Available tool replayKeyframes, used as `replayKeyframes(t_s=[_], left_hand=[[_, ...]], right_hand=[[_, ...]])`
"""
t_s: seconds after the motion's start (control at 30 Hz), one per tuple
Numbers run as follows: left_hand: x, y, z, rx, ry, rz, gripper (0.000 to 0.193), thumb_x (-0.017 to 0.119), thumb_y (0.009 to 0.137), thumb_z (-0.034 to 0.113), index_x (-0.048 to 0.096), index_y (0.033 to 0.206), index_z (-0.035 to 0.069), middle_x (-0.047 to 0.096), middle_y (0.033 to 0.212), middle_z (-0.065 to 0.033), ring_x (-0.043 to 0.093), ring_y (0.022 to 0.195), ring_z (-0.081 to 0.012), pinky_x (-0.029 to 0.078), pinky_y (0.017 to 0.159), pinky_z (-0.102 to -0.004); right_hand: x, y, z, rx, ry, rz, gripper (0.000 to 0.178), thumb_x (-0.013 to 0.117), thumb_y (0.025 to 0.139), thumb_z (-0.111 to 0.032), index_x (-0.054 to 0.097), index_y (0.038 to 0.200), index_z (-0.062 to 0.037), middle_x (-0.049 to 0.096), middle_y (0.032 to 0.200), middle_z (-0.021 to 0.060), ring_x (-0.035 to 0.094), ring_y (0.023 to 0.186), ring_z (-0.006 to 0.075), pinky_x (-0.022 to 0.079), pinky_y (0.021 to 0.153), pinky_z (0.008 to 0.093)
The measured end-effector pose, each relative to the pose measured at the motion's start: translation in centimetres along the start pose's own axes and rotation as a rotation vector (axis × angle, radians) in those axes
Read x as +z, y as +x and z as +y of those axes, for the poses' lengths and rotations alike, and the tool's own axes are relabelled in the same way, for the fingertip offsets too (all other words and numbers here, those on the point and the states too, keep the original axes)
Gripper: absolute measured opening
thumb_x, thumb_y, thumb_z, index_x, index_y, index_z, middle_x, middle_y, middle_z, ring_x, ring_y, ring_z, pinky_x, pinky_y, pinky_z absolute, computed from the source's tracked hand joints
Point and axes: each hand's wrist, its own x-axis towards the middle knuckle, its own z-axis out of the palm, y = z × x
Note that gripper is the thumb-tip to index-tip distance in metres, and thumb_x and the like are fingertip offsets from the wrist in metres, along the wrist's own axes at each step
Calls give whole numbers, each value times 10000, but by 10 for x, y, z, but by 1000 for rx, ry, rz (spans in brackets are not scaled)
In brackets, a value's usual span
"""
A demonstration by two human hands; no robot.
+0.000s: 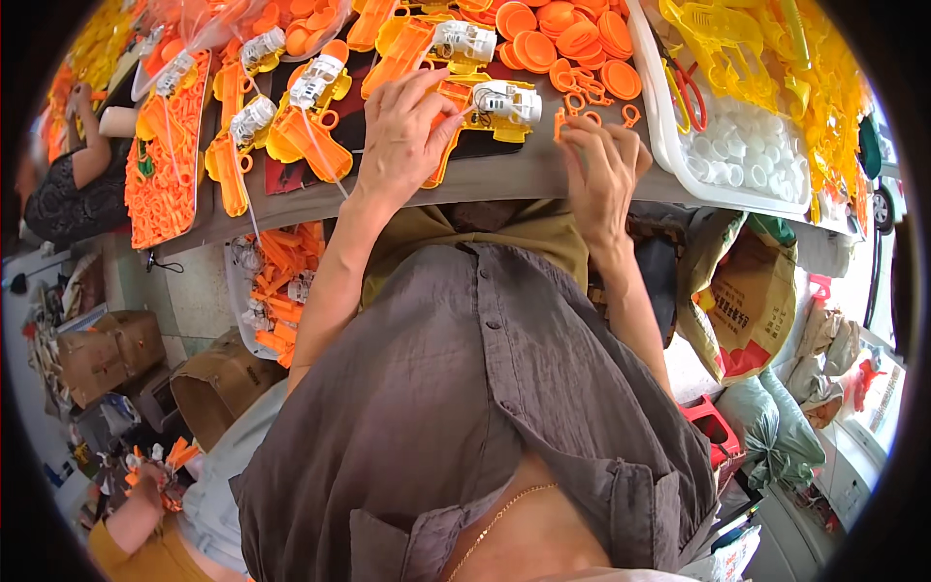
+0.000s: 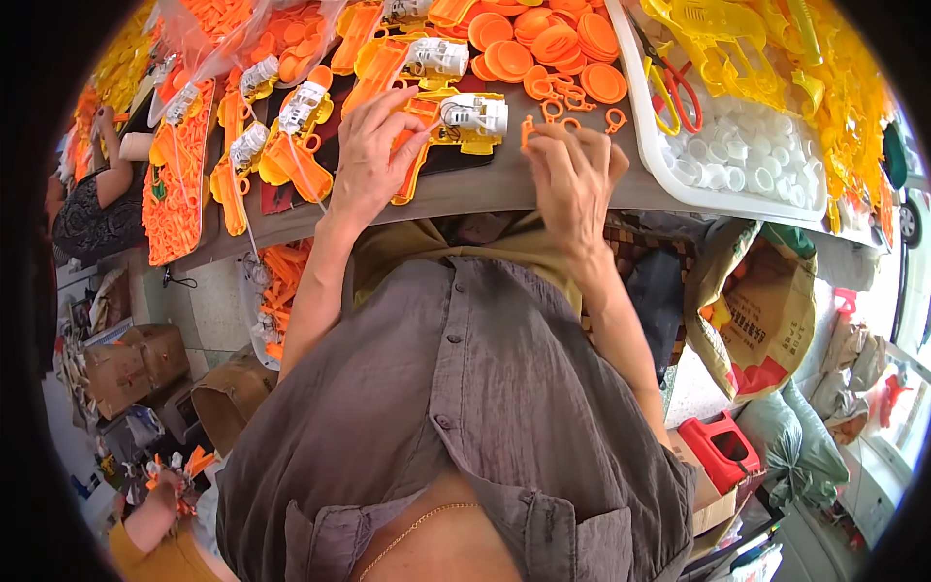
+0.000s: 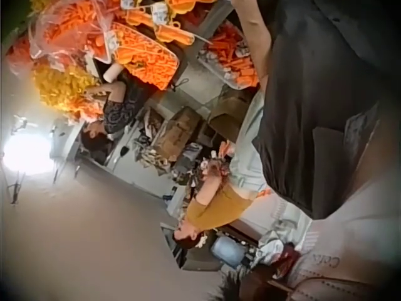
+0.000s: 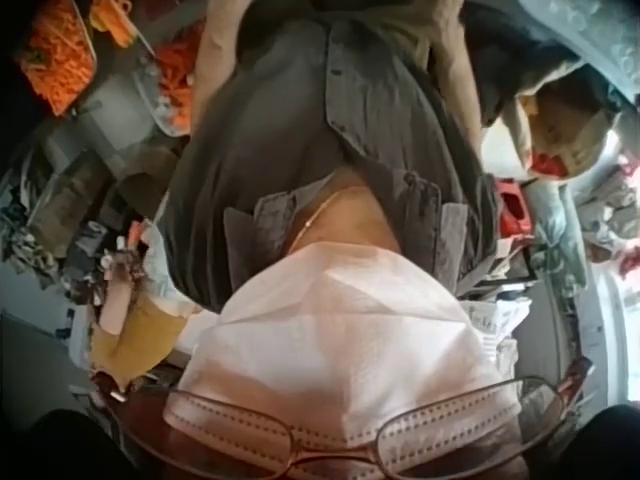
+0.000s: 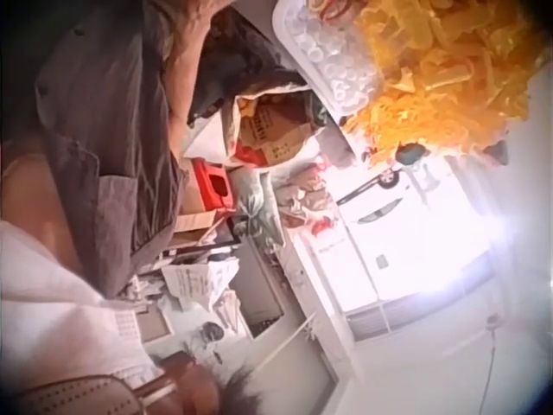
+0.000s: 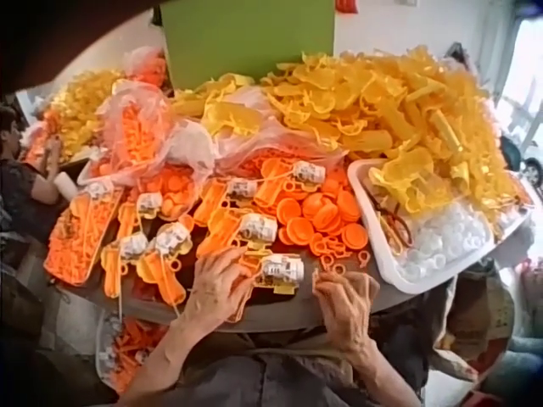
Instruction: Assembling and packaging bright orange and yellow plastic toy guns at a workbench.
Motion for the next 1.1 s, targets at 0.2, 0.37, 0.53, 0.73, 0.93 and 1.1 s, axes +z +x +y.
replayKeyframes(t_s=[0.2, 0.37, 0.53, 0.73, 0.93, 1.1], left_hand=[[13, -6, -3, -28, -24, 116, 146, 657, 913, 234, 648, 942, 92, 615, 1257, -49, 517, 1224, -252, 333, 1040, -424], [19, -11, 2, -46, -28, 169, 128, 652, 905, 205, 643, 967, 93, 602, 1275, -49, 504, 1237, -251, 323, 1040, -421], [19, -13, 1, -54, -36, 188, 130, 652, 904, 203, 643, 968, 91, 598, 1278, -46, 500, 1240, -247, 325, 1040, -419], [20, -12, 2, -61, -25, 188, 133, 653, 908, 209, 638, 967, 91, 596, 1280, -42, 500, 1238, -243, 324, 1045, -417], [18, -11, 3, -49, -9, 172, 132, 657, 906, 206, 628, 966, 93, 592, 1281, -44, 498, 1233, -248, 324, 1048, -420], [18, -10, 3, -30, 9, 158, 137, 667, 900, 209, 623, 967, 97, 582, 1300, -44, 490, 1242, -255, 325, 1041, -420]], right_hand=[[25, -1, -64, -65, 54, 1, 313, 794, 749, -186, 672, 1037, -169, 688, 1055, -70, 548, 991, 180, 305, 936, 382], [37, -3, -75, -95, -4, -12, 309, 790, 747, -178, 679, 1034, -159, 677, 1056, -63, 531, 1004, 181, 302, 937, 383], [31, 1, -80, -91, 2, 11, 311, 801, 744, -183, 712, 1041, -154, 692, 1080, -58, 549, 992, 185, 315, 936, 357], [38, 2, -78, -86, -16, -5, 288, 794, 753, -171, 719, 1030, -141, 690, 1083, -66, 544, 987, 181, 313, 932, 355], [39, 0, -73, -103, -54, -32, 277, 787, 760, -163, 718, 1028, -147, 686, 1083, -74, 530, 1008, 179, 307, 935, 363], [39, 1, -70, -115, -75, -42, 290, 784, 756, -159, 720, 1039, -154, 673, 1104, -76, 519, 1035, 177, 304, 937, 368]])
